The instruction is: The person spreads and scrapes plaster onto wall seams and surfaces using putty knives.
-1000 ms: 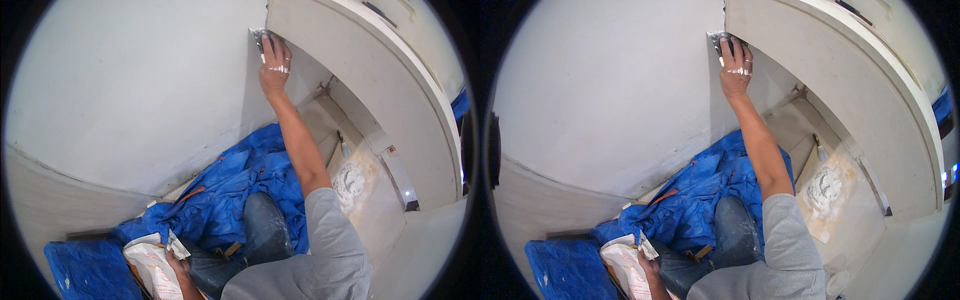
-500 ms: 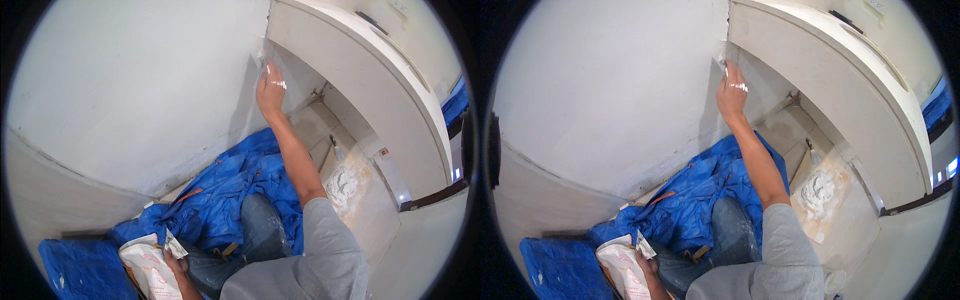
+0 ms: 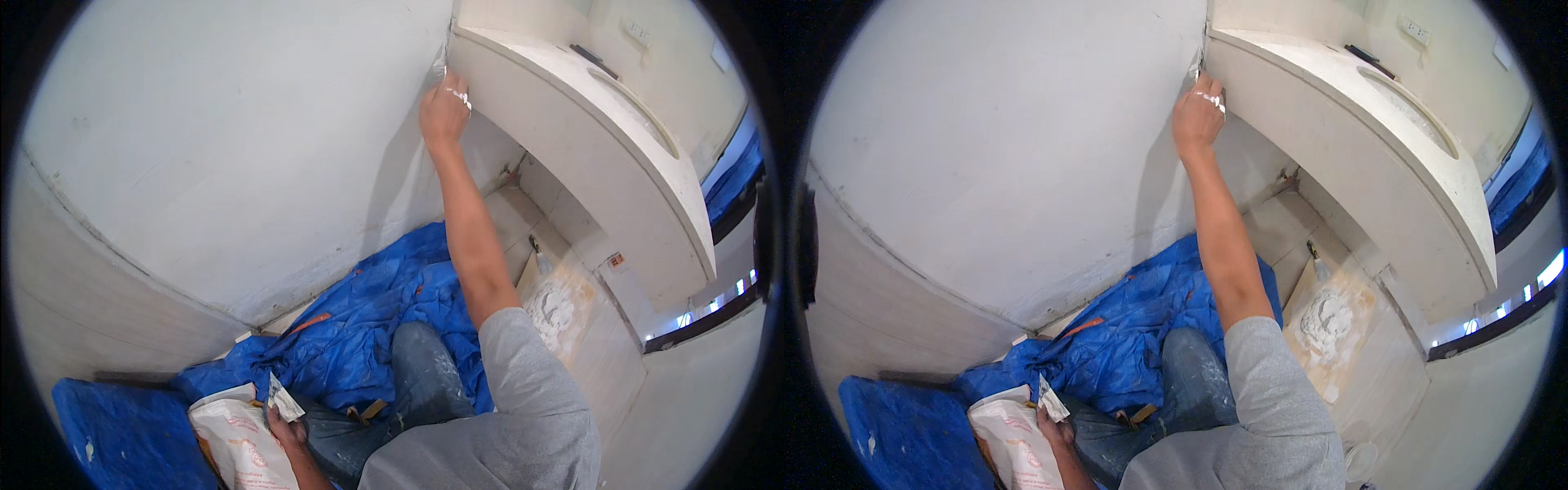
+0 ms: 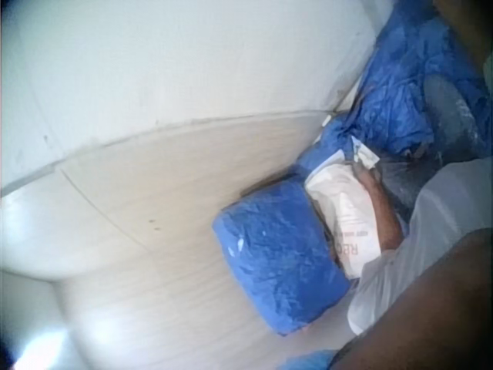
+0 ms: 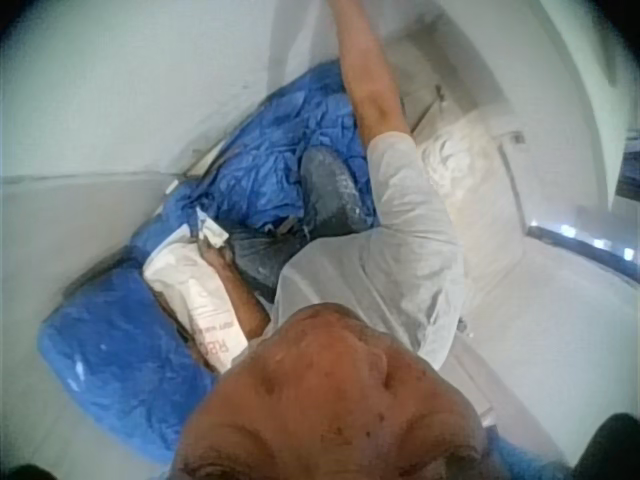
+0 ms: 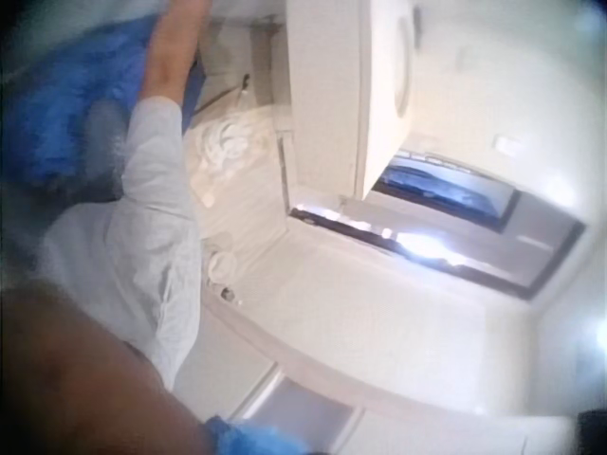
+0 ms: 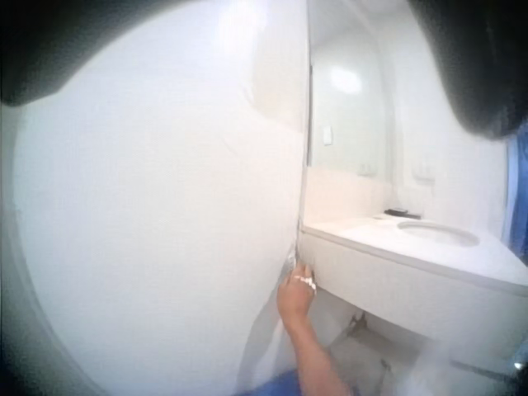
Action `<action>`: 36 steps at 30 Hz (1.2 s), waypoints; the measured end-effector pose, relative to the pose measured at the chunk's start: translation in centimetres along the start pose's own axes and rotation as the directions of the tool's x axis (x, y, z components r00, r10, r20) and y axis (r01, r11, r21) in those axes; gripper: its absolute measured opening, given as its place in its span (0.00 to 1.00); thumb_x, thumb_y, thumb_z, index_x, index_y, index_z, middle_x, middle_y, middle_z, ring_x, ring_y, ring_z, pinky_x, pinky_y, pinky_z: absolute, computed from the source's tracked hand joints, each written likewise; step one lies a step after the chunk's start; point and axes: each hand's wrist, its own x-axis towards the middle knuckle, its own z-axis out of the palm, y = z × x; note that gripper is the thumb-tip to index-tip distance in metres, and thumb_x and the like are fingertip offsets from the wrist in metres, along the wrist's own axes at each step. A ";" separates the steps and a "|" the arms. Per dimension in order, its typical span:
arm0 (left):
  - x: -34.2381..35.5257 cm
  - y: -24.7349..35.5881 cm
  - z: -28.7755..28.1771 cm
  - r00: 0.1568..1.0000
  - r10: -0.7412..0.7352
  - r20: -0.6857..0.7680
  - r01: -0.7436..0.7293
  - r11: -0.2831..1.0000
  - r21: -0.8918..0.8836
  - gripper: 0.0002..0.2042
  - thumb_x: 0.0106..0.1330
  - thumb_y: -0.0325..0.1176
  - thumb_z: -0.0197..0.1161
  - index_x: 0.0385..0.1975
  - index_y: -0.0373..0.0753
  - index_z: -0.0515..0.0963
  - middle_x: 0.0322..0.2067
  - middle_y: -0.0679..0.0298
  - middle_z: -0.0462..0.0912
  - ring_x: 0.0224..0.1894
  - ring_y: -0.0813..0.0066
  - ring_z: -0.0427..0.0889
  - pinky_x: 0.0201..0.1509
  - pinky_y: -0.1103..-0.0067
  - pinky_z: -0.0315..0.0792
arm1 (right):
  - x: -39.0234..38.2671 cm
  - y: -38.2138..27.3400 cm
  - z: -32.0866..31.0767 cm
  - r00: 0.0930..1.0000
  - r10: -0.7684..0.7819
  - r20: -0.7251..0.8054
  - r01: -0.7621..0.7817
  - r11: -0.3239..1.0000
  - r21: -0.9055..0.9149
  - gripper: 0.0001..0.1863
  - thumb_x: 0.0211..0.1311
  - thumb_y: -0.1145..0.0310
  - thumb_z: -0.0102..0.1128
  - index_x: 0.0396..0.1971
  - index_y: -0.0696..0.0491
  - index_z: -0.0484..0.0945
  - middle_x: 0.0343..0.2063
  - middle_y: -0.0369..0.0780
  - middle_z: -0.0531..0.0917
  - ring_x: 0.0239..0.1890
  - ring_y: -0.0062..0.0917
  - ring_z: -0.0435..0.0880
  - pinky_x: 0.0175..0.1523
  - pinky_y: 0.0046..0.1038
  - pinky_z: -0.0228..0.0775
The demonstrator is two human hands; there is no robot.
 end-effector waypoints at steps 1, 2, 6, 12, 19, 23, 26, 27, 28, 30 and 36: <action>0.1 0.0 -0.7 0.998 0.002 0.067 -0.003 1.000 0.010 0.19 0.69 0.33 0.49 0.60 0.38 0.69 0.52 0.60 0.80 0.52 0.66 0.82 0.54 0.71 0.78 | 0.3 -0.4 0.1 0.999 0.036 0.028 -0.036 0.999 0.002 0.18 0.63 0.74 0.55 0.53 0.59 0.72 0.46 0.48 0.75 0.50 0.45 0.78 0.52 0.45 0.75; 0.3 -0.2 -0.7 0.997 0.001 0.071 -0.001 1.000 0.006 0.19 0.69 0.33 0.49 0.60 0.38 0.69 0.52 0.60 0.80 0.52 0.66 0.82 0.54 0.71 0.78 | 0.6 -0.6 0.1 0.996 0.071 0.052 -0.071 0.997 -0.003 0.17 0.63 0.74 0.54 0.52 0.59 0.72 0.46 0.49 0.75 0.50 0.46 0.78 0.53 0.45 0.75; 0.1 -0.5 1.2 0.993 0.008 -0.118 -0.014 0.999 -0.048 0.17 0.70 0.33 0.49 0.57 0.38 0.71 0.48 0.61 0.82 0.45 0.69 0.84 0.45 0.75 0.80 | 0.7 -0.6 1.7 0.999 -0.002 -0.033 0.000 0.999 -0.048 0.16 0.62 0.74 0.55 0.49 0.61 0.71 0.46 0.50 0.73 0.50 0.49 0.77 0.55 0.45 0.74; -0.1 -0.5 1.4 0.988 -0.010 -0.151 -0.002 0.997 -0.079 0.14 0.71 0.33 0.48 0.51 0.37 0.74 0.40 0.64 0.84 0.36 0.72 0.86 0.35 0.79 0.83 | 0.8 -2.9 2.5 0.990 0.122 0.076 -0.115 0.989 -0.095 0.22 0.63 0.73 0.55 0.55 0.67 0.67 0.49 0.53 0.70 0.52 0.52 0.75 0.57 0.45 0.74; 0.6 -1.0 0.7 0.998 0.023 -0.056 -0.024 1.000 -0.012 0.13 0.73 0.34 0.47 0.51 0.38 0.74 0.42 0.63 0.84 0.38 0.72 0.85 0.36 0.78 0.80 | 1.1 -2.5 3.1 0.990 0.130 0.062 -0.124 0.988 -0.093 0.27 0.62 0.73 0.56 0.60 0.67 0.64 0.53 0.52 0.69 0.53 0.52 0.74 0.55 0.46 0.75; 0.3 -0.7 1.1 0.998 0.011 -0.068 -0.013 1.000 -0.028 0.14 0.73 0.35 0.48 0.53 0.37 0.73 0.44 0.63 0.83 0.40 0.71 0.84 0.39 0.76 0.78 | -0.7 -1.8 1.2 0.987 -0.030 0.156 0.026 0.999 0.028 0.25 0.63 0.71 0.54 0.59 0.65 0.68 0.51 0.54 0.71 0.51 0.51 0.75 0.55 0.48 0.71; 0.5 -0.5 -0.6 1.000 0.020 -0.003 -0.020 0.999 0.050 0.17 0.71 0.32 0.47 0.57 0.37 0.70 0.51 0.60 0.80 0.51 0.65 0.82 0.53 0.71 0.78 | -1.6 -1.1 -1.0 0.968 -0.016 0.249 -0.039 0.976 0.213 0.24 0.61 0.73 0.54 0.58 0.63 0.70 0.51 0.53 0.72 0.50 0.51 0.77 0.54 0.48 0.72; 0.5 -0.6 -0.3 1.000 0.024 0.017 -0.024 1.000 0.011 0.16 0.71 0.32 0.47 0.56 0.37 0.70 0.51 0.60 0.80 0.51 0.65 0.82 0.53 0.71 0.78 | -1.8 -1.0 -1.5 0.970 -0.012 0.244 -0.042 0.976 0.214 0.24 0.61 0.73 0.54 0.58 0.63 0.70 0.51 0.53 0.72 0.50 0.51 0.77 0.54 0.48 0.72; 0.5 -0.6 0.0 0.999 0.029 0.035 -0.028 0.999 -0.027 0.16 0.71 0.31 0.46 0.56 0.37 0.71 0.50 0.60 0.80 0.51 0.65 0.81 0.53 0.71 0.77 | -2.0 -1.1 -1.8 0.985 -0.005 0.175 -0.029 0.981 0.191 0.23 0.61 0.74 0.54 0.57 0.62 0.70 0.49 0.52 0.73 0.50 0.49 0.77 0.54 0.46 0.73; 0.4 -0.8 0.5 0.999 0.042 0.018 -0.042 0.999 -0.015 0.16 0.72 0.33 0.47 0.55 0.38 0.72 0.49 0.61 0.81 0.49 0.67 0.82 0.53 0.72 0.77 | -1.8 -1.3 -2.3 0.995 0.010 0.099 -0.027 0.986 0.167 0.22 0.60 0.76 0.53 0.56 0.61 0.71 0.47 0.50 0.74 0.50 0.48 0.77 0.54 0.45 0.74; 0.5 -0.4 0.9 0.999 0.039 0.021 -0.040 0.999 0.006 0.16 0.73 0.34 0.48 0.56 0.37 0.72 0.48 0.62 0.82 0.48 0.68 0.82 0.52 0.72 0.77 | 1.7 -2.1 -1.7 0.988 0.090 0.127 -0.095 0.995 0.030 0.24 0.63 0.74 0.52 0.60 0.60 0.66 0.51 0.50 0.71 0.52 0.47 0.77 0.55 0.44 0.76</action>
